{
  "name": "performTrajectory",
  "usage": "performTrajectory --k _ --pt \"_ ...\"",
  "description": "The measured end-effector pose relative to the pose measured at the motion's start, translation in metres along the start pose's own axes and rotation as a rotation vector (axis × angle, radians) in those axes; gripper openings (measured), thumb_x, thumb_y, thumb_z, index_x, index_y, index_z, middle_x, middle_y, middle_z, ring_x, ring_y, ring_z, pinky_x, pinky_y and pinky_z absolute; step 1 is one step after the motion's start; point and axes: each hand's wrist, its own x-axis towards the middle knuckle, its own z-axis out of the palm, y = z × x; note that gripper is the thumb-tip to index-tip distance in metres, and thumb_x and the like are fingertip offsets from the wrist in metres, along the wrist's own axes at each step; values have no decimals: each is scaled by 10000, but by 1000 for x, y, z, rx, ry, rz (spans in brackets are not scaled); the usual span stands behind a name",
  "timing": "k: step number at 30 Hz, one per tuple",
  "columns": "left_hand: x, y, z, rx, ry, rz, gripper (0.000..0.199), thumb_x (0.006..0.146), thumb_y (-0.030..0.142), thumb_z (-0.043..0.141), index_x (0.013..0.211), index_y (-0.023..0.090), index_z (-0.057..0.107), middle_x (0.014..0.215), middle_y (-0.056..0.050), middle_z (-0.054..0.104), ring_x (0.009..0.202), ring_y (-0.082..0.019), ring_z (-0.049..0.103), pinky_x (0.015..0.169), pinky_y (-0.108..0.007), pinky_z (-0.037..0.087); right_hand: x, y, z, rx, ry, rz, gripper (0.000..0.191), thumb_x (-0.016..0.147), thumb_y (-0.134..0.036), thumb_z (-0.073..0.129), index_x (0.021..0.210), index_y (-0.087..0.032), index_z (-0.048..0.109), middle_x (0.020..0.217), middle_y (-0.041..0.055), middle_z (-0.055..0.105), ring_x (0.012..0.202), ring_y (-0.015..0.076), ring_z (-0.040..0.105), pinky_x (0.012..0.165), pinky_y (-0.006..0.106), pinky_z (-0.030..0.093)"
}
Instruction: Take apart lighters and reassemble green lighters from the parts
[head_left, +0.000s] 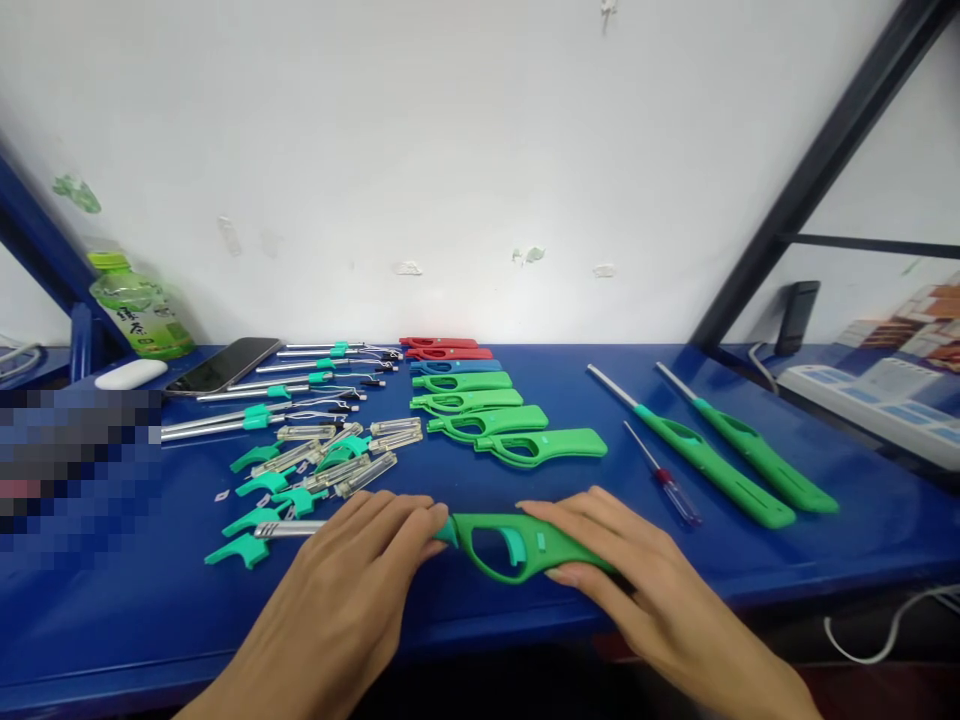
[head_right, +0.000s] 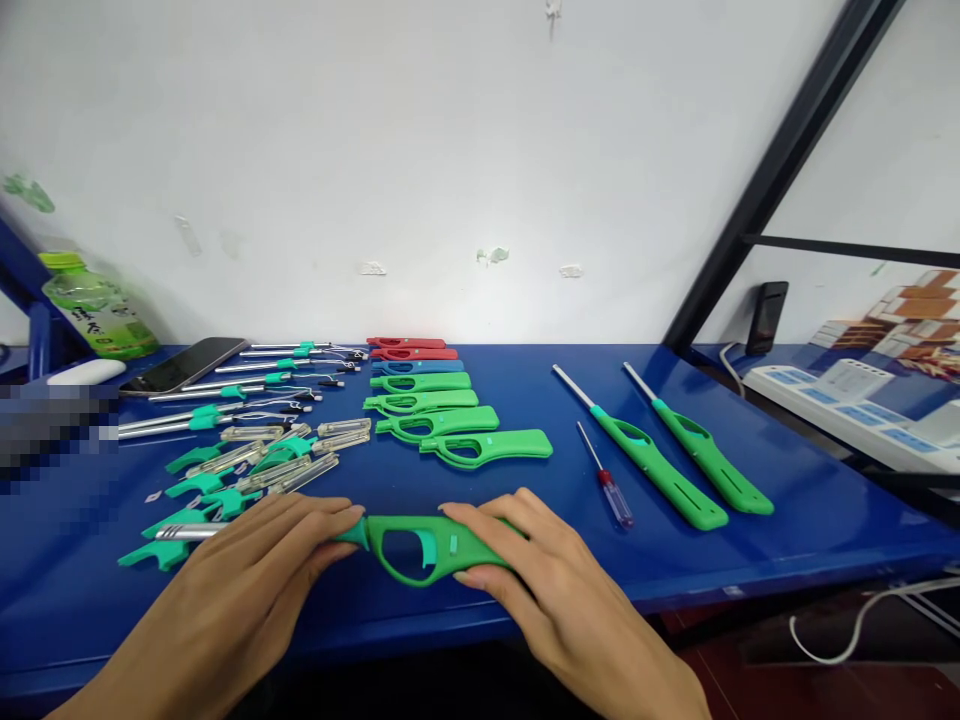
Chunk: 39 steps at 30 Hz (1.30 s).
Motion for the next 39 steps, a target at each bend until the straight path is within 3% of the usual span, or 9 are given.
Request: performTrajectory --k 7,15,18,21,23,29,33,39 --pt "8 7 -3 -58 127 49 287 1005 -32 527 1200 141 646 993 -45 806 849 -166 753 769 -292 613 0 -1 2 -19 78 -57 522 1109 -271 563 1599 -445 515 1335 8 729 1179 213 694 1086 356 566" --pt "0 10 5 31 155 129 382 944 -101 547 1267 77 642 1080 -129 825 976 -255 795 864 -397 660 -3 -2 1 -3 62 3 456 1113 -340 573 1558 -441 582 1317 -2 760 1242 198 712 1073 310 584" --pt "3 10 9 -30 165 100 366 945 -97 543 1231 108 647 1031 -95 829 901 -221 794 809 -348 670 -3 -2 2 -6 59 5 460 1112 -318 568 1554 -443 585 1325 0 759 1245 215 712 1144 392 555" --pt "5 8 11 -101 152 58 350 954 -87 528 1194 140 643 981 -47 823 810 -163 777 765 -278 667 -3 0 5 -6 72 -22 506 1111 -276 565 1586 -447 543 1350 4 746 1225 220 722 1263 507 437" --pt "6 7 9 -107 140 52 359 955 -87 517 1197 148 641 982 -34 822 811 -151 778 786 -268 667 -2 0 6 1 83 -37 523 1109 -258 564 1596 -446 531 1358 7 741 1204 218 726 1276 523 413" --pt "7 6 9 22 106 106 418 970 -65 508 1300 161 629 1117 -50 834 959 -222 809 845 -356 673 1 -1 1 73 105 16 444 1097 -305 610 1525 -422 621 1258 13 774 1110 213 729 1072 401 573" --pt "9 2 14 -33 84 72 245 1086 116 514 1274 179 658 1090 -49 825 938 -211 796 859 -354 666 4 -3 -2 113 164 95 349 1058 -353 689 1402 -397 724 1274 22 765 1140 224 735 1015 357 588" --pt "11 2 17 -88 -6 49 309 1120 172 471 1392 184 617 1103 -64 764 906 -196 743 779 -322 642 7 0 -7 254 219 116 237 1005 -373 772 1242 -377 782 1251 7 763 1146 203 743 990 295 580"
